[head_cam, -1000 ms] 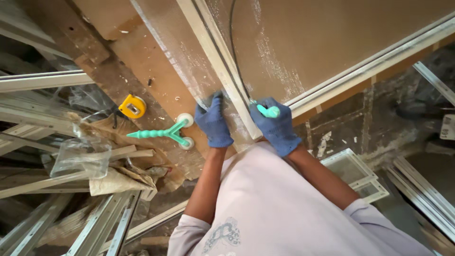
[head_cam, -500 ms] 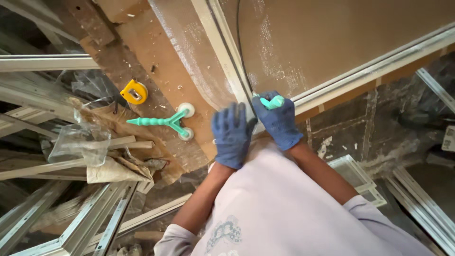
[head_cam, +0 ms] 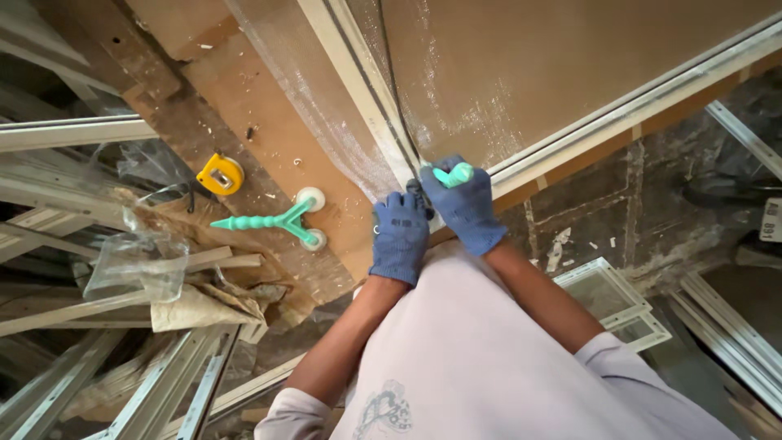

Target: The person presses a black rubber gasket cord into the groove around a window screen frame using a small green roller tool, working along each side of the frame. They guide the cord with one hand while rolling it seated into the channel, moving around the frame to cover all edges.

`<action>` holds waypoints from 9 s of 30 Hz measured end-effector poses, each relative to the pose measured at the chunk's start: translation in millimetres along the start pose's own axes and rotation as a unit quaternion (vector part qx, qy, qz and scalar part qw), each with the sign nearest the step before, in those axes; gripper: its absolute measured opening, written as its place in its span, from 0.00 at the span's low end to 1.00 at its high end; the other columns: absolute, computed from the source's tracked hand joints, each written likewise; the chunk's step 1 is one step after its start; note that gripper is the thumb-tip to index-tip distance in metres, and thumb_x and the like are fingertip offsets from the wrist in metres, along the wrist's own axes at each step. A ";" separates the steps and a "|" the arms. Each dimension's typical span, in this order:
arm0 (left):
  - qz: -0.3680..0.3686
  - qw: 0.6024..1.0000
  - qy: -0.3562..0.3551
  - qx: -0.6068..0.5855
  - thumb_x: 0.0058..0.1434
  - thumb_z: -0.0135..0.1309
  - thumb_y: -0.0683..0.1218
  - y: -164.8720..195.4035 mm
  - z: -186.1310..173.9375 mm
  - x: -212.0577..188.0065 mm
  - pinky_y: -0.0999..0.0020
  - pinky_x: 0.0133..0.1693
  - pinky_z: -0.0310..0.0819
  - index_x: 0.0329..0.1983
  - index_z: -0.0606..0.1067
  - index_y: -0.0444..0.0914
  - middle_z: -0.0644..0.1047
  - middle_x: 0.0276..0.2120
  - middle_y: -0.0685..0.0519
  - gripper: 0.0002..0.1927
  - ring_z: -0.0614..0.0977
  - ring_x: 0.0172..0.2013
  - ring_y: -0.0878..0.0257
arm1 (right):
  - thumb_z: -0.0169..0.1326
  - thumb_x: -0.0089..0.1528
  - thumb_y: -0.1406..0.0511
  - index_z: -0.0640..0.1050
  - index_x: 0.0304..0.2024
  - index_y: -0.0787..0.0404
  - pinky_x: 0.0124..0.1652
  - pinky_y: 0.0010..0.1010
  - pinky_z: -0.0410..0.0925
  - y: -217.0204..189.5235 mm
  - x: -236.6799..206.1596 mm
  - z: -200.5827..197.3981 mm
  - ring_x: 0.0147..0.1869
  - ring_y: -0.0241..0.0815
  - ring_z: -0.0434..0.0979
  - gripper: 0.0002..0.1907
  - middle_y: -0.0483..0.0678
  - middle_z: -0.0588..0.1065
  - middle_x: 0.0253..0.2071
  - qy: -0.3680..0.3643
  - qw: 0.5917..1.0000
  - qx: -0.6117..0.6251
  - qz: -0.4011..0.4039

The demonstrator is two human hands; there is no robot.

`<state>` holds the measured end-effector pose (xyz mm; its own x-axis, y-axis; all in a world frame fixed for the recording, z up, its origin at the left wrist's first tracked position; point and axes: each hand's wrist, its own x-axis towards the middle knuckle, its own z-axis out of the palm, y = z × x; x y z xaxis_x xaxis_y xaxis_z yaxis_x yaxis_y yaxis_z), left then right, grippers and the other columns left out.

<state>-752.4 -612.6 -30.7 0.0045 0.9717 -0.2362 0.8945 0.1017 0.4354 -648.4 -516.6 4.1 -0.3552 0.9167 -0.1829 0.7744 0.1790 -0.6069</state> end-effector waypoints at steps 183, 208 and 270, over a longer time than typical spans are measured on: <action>-0.063 0.564 0.330 -0.754 0.73 0.50 0.44 -148.9 -91.3 166.7 0.68 0.52 0.70 0.50 0.80 0.30 0.81 0.41 0.51 0.14 0.78 0.44 0.63 | 0.45 0.71 0.64 0.78 0.34 0.66 0.38 0.32 0.70 101.3 -24.4 -86.8 0.36 0.39 0.77 0.16 0.49 0.77 0.33 0.138 0.928 0.336 0.083; -0.041 0.339 0.188 -0.921 0.72 0.42 0.69 -75.2 9.0 32.8 0.59 0.64 0.64 0.68 0.69 0.33 0.77 0.58 0.46 0.38 0.75 0.59 0.53 | 0.66 0.58 0.69 0.71 0.42 0.67 0.26 0.31 0.75 199.9 46.4 -201.1 0.28 0.36 0.77 0.17 0.48 0.77 0.36 0.475 0.736 0.373 0.306; -0.187 0.634 0.354 -0.662 0.63 0.62 0.42 -173.2 -94.7 176.1 0.70 0.36 0.74 0.38 0.82 0.29 0.82 0.31 0.51 0.08 0.80 0.31 0.65 | 0.61 0.62 0.71 0.73 0.57 0.62 0.30 0.25 0.72 64.2 7.5 -45.4 0.32 0.36 0.78 0.20 0.46 0.76 0.38 0.142 0.804 0.549 0.175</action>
<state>-948.9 -438.9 -65.4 -0.7175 0.6316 -0.2938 -0.3876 -0.0115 0.9218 -577.6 -482.0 -1.2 0.0394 0.9147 -0.4021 -0.1850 -0.3888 -0.9026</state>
